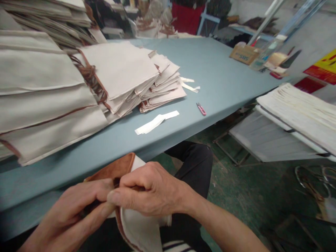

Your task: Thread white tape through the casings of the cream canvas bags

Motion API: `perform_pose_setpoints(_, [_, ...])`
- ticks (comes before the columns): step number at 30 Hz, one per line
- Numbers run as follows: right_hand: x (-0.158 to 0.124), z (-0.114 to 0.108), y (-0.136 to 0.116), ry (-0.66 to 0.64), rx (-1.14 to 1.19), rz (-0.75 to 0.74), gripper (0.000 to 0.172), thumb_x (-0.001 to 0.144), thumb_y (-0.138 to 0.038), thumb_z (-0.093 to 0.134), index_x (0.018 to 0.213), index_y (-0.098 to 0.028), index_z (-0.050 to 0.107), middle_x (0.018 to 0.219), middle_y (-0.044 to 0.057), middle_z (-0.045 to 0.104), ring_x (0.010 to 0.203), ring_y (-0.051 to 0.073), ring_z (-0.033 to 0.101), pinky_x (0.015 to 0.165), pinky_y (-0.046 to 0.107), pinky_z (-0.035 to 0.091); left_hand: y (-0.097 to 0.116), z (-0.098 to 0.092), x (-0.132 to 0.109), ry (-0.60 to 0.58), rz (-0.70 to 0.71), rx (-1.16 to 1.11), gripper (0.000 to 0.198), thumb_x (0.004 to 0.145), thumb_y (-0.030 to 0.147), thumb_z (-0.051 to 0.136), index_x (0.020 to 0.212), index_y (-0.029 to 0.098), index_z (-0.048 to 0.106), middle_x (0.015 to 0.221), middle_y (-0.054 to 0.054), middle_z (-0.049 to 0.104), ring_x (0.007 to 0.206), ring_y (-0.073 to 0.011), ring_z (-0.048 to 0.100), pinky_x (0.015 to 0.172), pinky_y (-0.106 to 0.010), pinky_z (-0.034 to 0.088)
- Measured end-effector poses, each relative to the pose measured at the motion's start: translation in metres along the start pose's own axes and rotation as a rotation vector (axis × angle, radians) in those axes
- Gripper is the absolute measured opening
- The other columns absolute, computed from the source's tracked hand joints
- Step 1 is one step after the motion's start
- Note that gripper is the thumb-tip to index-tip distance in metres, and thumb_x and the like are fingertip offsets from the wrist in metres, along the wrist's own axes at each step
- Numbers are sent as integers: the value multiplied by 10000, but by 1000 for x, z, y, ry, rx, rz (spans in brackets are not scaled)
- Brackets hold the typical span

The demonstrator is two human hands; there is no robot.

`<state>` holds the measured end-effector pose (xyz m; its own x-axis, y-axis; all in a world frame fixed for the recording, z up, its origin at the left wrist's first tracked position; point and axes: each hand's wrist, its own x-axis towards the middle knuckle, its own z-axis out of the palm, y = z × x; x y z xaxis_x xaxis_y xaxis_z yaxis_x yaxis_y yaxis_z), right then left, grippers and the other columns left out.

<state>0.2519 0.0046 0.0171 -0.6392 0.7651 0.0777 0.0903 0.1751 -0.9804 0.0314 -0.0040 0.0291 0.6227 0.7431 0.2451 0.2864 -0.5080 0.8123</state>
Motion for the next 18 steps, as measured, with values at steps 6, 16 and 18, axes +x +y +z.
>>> perform_pose_setpoints(6, [-2, 6, 9, 87, 1, -33, 454, 965, -333, 564, 588, -241, 326, 564, -67, 310, 528, 98, 318, 540, 282, 256, -7, 7, 1, 67, -39, -11, 405, 992, 165, 649, 649, 210, 437, 543, 98, 449, 470, -65, 399, 468, -189, 302])
perform_pose_setpoints(16, [-17, 21, 19, 93, -35, -119, 324, 1100, -355, 472, 806, -223, 506, 696, -45, 498, 601, 113, 436, 614, 259, 370, -42, 22, -16, 55, -228, -385, 621, 986, 600, 697, 632, 234, 342, 580, 72, 373, 527, -103, 289, 484, -256, 232])
perform_pose_setpoints(18, [-17, 13, 10, 37, -195, -160, 246, 1095, -261, 443, 877, -220, 548, 757, -24, 565, 665, 133, 497, 668, 273, 403, -31, 12, -16, 6, -175, -338, 596, 1032, 654, 612, 664, 221, 431, 622, 59, 446, 547, -112, 340, 502, -261, 256])
